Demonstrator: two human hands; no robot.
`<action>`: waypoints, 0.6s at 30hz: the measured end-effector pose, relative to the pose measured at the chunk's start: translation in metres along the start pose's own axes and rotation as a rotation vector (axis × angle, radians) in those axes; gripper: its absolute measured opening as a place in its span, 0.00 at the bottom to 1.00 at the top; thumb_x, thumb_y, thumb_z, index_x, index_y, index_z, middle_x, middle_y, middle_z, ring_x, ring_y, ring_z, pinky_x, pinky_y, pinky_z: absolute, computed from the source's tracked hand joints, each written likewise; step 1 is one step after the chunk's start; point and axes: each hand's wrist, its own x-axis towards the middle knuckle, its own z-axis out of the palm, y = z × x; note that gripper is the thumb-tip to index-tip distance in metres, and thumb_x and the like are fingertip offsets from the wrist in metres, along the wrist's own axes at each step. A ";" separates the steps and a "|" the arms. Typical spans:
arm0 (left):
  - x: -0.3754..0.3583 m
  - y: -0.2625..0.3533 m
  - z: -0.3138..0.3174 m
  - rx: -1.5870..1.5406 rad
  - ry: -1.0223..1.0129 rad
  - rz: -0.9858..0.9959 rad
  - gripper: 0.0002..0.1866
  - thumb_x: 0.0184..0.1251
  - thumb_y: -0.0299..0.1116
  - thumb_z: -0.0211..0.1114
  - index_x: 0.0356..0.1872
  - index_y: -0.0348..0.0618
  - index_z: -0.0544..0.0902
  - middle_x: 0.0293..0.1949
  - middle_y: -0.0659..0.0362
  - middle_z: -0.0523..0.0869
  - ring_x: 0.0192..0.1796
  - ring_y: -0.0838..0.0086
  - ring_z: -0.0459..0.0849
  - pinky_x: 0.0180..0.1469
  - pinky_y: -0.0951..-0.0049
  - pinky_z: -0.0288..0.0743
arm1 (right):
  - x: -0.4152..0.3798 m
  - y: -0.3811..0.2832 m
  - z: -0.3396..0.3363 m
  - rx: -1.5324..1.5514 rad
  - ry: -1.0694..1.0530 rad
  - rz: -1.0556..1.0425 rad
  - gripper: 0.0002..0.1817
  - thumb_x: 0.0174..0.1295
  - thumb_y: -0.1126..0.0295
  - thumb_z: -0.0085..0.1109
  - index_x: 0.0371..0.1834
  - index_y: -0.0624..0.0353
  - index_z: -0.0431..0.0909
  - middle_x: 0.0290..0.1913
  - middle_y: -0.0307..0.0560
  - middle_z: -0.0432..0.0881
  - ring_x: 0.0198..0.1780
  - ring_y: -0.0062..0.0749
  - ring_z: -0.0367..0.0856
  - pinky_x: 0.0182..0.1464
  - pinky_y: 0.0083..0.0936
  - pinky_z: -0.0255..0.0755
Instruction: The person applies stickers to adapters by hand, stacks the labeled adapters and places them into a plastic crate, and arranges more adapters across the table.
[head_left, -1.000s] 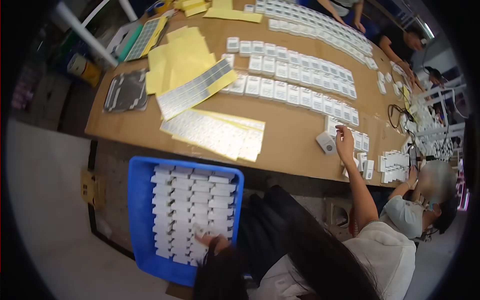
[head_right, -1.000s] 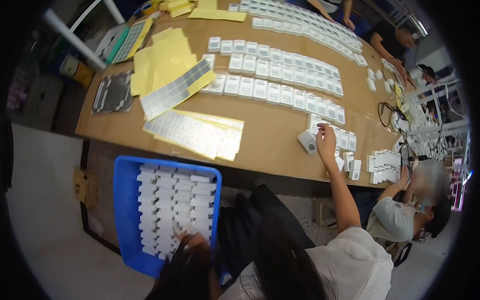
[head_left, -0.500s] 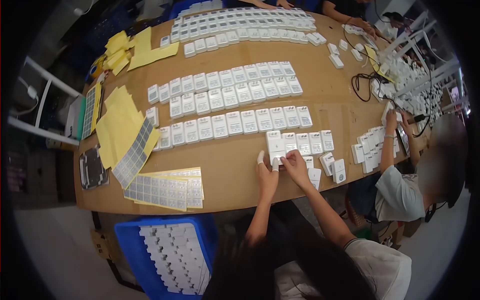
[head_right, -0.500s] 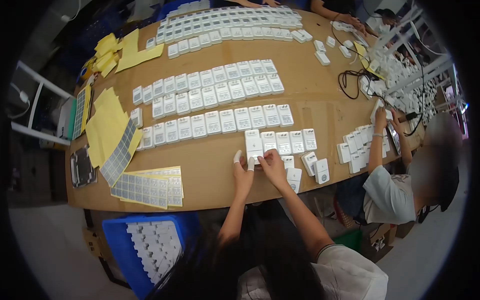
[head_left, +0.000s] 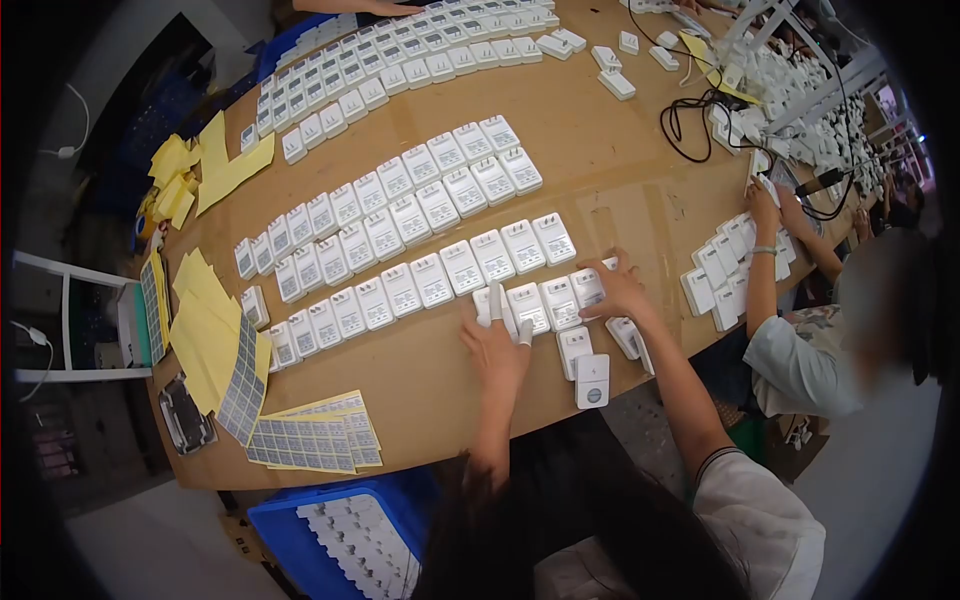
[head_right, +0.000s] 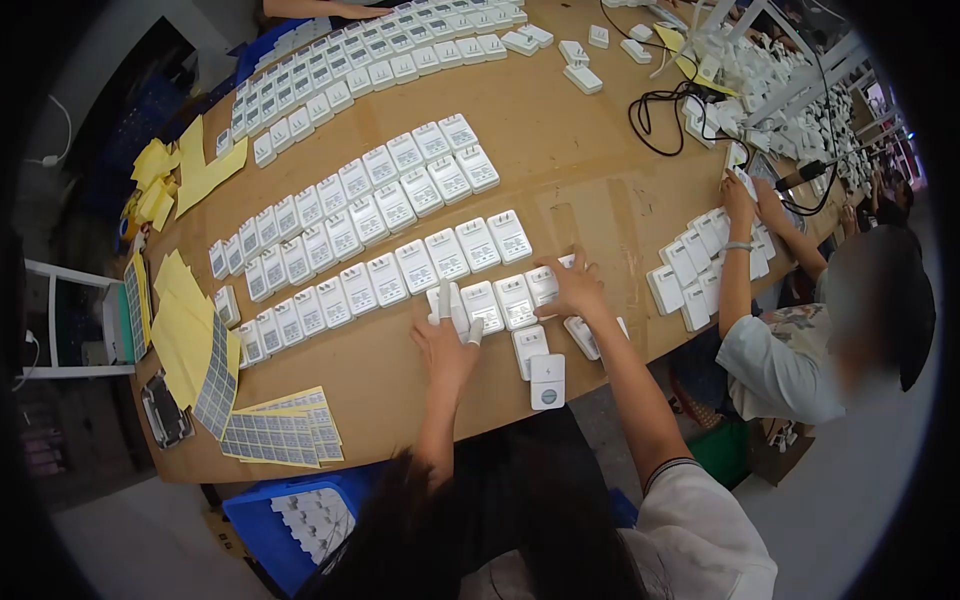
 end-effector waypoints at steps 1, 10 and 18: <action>0.006 -0.002 0.003 -0.001 -0.040 0.042 0.43 0.67 0.45 0.73 0.81 0.59 0.61 0.75 0.33 0.51 0.69 0.34 0.66 0.70 0.48 0.68 | -0.002 0.001 -0.001 0.017 0.012 -0.015 0.55 0.28 0.54 0.88 0.70 0.25 0.72 0.80 0.54 0.51 0.73 0.74 0.60 0.65 0.68 0.69; 0.031 0.004 -0.025 0.187 -0.391 -0.106 0.54 0.46 0.36 0.85 0.78 0.74 0.65 0.73 0.48 0.62 0.57 0.46 0.80 0.53 0.52 0.83 | 0.004 -0.004 -0.024 -0.002 -0.018 -0.058 0.42 0.25 0.56 0.90 0.51 0.38 0.78 0.66 0.47 0.66 0.65 0.66 0.68 0.59 0.63 0.74; -0.028 -0.060 -0.059 0.309 -0.318 -0.239 0.53 0.44 0.33 0.85 0.75 0.72 0.67 0.68 0.48 0.65 0.59 0.46 0.78 0.54 0.50 0.83 | 0.049 0.009 -0.034 -0.204 -0.248 -0.251 0.37 0.32 0.54 0.88 0.47 0.45 0.75 0.58 0.50 0.71 0.60 0.59 0.72 0.62 0.51 0.69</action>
